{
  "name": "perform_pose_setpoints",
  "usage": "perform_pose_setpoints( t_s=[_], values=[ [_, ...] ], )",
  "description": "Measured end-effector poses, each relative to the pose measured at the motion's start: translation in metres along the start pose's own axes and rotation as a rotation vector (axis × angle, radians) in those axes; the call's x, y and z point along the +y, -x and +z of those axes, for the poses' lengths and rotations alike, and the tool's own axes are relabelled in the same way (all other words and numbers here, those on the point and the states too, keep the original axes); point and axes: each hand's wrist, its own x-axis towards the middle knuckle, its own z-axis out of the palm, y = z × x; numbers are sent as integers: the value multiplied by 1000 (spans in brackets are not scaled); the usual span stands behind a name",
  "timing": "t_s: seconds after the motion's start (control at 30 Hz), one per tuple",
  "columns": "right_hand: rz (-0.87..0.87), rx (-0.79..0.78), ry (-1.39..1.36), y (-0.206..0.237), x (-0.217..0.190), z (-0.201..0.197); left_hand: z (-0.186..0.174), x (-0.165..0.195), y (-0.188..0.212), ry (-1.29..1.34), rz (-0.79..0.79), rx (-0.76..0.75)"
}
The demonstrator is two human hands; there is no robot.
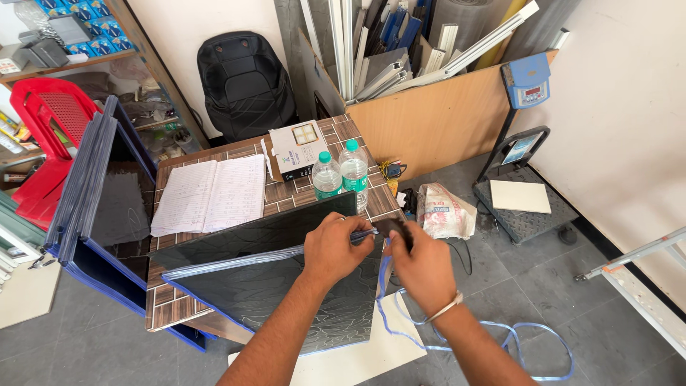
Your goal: The person applies a translucent blue protective edge tape to the edges of a dark rectangular panel. They align the tape along an edge, press it down, and use a utility knife to cut the tape at the corners. The process is repeated on multiple edges of the panel.
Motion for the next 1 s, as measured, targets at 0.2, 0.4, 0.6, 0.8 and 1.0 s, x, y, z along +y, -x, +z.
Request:
perform_pose_setpoints(
  t_s=[0.2, 0.4, 0.6, 0.8, 1.0],
  values=[
    [-50, 37, 117, 5, 6, 14, 1, -3, 4, 26, 108, 92],
    [-18, 63, 106, 18, 5, 22, 1, 0, 8, 41, 53, 75],
    [88, 38, -63, 5, 20, 18, -1, 2, 8, 26, 111, 99],
    [-58, -130, -314, -23, 74, 11, -4, 4, 8, 33, 96, 59],
    [-43, -355, -370, -37, 106, 33, -3, 8, 7, 30, 31, -5]
  ],
)
